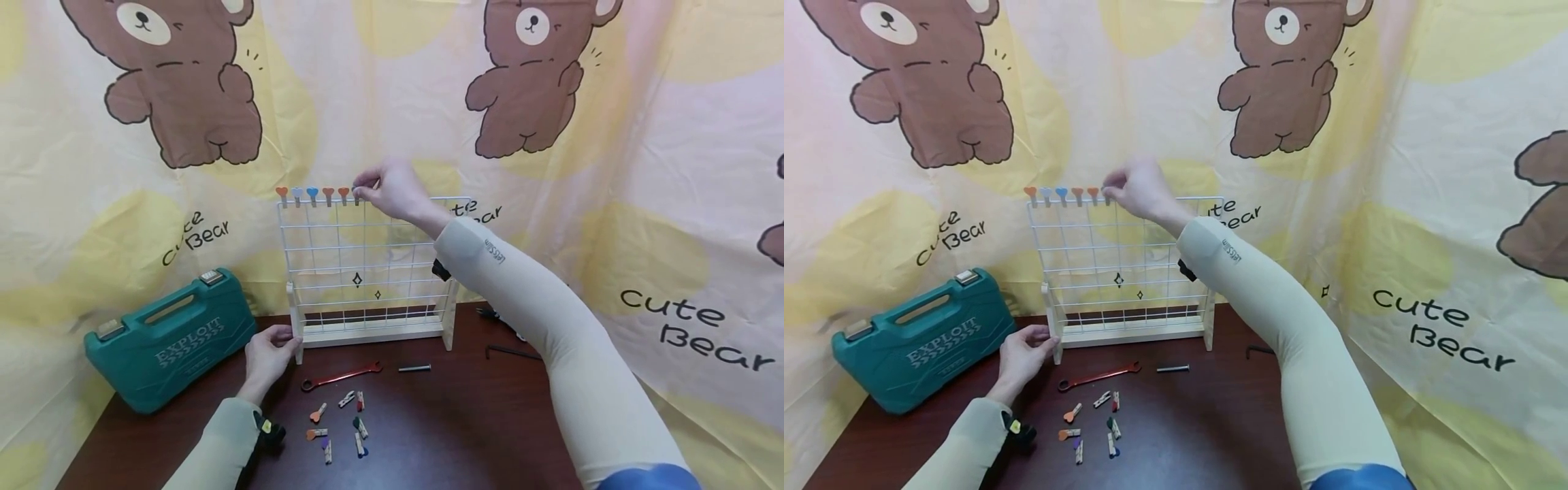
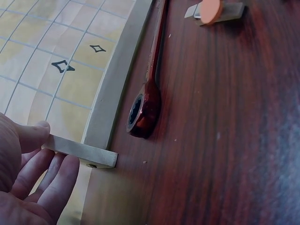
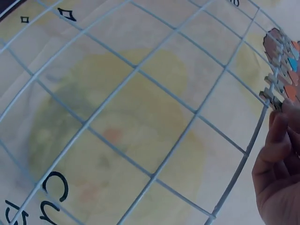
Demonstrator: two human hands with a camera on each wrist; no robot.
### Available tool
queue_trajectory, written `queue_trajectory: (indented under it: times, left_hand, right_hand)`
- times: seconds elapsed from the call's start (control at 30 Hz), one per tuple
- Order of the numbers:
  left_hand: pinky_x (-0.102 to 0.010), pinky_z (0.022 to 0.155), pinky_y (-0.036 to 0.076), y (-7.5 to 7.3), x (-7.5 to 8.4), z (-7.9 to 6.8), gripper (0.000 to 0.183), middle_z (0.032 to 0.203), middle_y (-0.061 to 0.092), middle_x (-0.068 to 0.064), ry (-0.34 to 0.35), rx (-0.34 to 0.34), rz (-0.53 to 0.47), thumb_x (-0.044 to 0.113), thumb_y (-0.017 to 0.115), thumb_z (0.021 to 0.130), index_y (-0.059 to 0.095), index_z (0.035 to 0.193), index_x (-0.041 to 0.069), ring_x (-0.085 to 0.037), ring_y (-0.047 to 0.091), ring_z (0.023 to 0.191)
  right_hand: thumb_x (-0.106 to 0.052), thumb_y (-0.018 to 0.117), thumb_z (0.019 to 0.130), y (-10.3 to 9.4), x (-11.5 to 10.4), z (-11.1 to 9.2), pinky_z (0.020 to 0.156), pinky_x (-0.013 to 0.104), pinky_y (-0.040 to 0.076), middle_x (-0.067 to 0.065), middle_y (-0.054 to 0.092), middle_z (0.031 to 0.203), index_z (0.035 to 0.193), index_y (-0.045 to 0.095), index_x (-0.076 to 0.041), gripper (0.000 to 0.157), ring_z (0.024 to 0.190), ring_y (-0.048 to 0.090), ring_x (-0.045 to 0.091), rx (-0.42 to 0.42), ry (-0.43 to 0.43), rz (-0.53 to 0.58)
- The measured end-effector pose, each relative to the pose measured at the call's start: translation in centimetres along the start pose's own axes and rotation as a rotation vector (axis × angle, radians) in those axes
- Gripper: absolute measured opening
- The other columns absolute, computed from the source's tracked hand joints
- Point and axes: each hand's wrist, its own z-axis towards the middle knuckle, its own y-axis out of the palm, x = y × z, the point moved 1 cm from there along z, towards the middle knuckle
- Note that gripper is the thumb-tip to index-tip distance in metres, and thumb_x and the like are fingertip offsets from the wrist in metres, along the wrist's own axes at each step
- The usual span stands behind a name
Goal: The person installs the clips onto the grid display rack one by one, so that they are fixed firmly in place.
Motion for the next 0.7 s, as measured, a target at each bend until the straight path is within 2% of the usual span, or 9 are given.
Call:
queue_trajectory:
  times: [0.13,0.23,0.37,0.47,0.6,0.7]
  left_hand:
    - [-0.039,0.080,0.057,0.2,-0.1,0.0,0.028,0.107,0.079,-0.010,0.012,0.001,0.001,0.027,0.083,0.094,0.077,0.115,0.010,-0.026,0.073,0.095]
    - [-0.036,0.077,0.056,0.3,-0.1,-0.1,0.027,0.107,0.079,-0.009,0.014,-0.005,-0.003,0.027,0.082,0.095,0.077,0.115,0.010,-0.026,0.073,0.095]
    - [-0.036,0.077,0.055,0.2,0.0,-0.2,0.027,0.107,0.079,-0.009,0.012,-0.002,-0.002,0.028,0.082,0.095,0.077,0.115,0.011,-0.026,0.072,0.096]
    - [-0.035,0.078,0.055,0.0,-0.1,-0.1,0.027,0.107,0.079,-0.010,0.018,0.001,0.001,0.027,0.082,0.095,0.077,0.115,0.010,-0.026,0.073,0.096]
    - [-0.035,0.077,0.055,-0.1,-0.1,0.0,0.027,0.106,0.079,-0.009,0.014,0.001,-0.006,0.027,0.083,0.094,0.078,0.114,0.010,-0.026,0.074,0.095]
    - [-0.035,0.077,0.054,0.0,-0.1,0.1,0.026,0.107,0.079,-0.008,0.004,-0.003,-0.001,0.028,0.082,0.095,0.077,0.115,0.011,-0.025,0.073,0.096]
  right_hand:
    - [-0.024,0.082,0.095,0.3,0.3,-1.8,0.069,0.029,0.049,-0.002,0.073,0.080,0.130,0.076,-0.008,0.039,0.062,0.062,0.014,0.101,-0.096,-0.065]
    - [-0.022,0.083,0.094,1.1,0.8,-4.1,0.069,0.027,0.054,-0.003,0.073,0.078,0.130,0.075,-0.007,0.040,0.062,0.064,0.012,0.112,-0.139,-0.050]
    - [-0.019,0.083,0.094,3.0,1.8,-7.8,0.063,0.025,0.058,-0.004,0.075,0.081,0.124,0.077,-0.007,0.033,0.064,0.068,0.008,0.008,-0.130,0.009]
    - [-0.015,0.083,0.093,5.2,2.9,-10.7,0.063,0.024,0.058,-0.002,0.077,0.086,0.117,0.079,-0.007,0.025,0.065,0.070,0.007,-0.080,-0.135,0.044]
    - [-0.011,0.083,0.092,9.0,4.8,-14.6,0.066,0.023,0.058,0.001,0.080,0.090,0.108,0.081,-0.006,0.017,0.071,0.072,0.005,-0.196,-0.134,0.090]
    - [-0.014,0.084,0.091,12.2,6.1,-17.5,0.069,0.022,0.057,-0.004,0.080,0.089,0.105,0.081,-0.010,0.014,0.075,0.071,0.002,-0.285,-0.069,0.102]
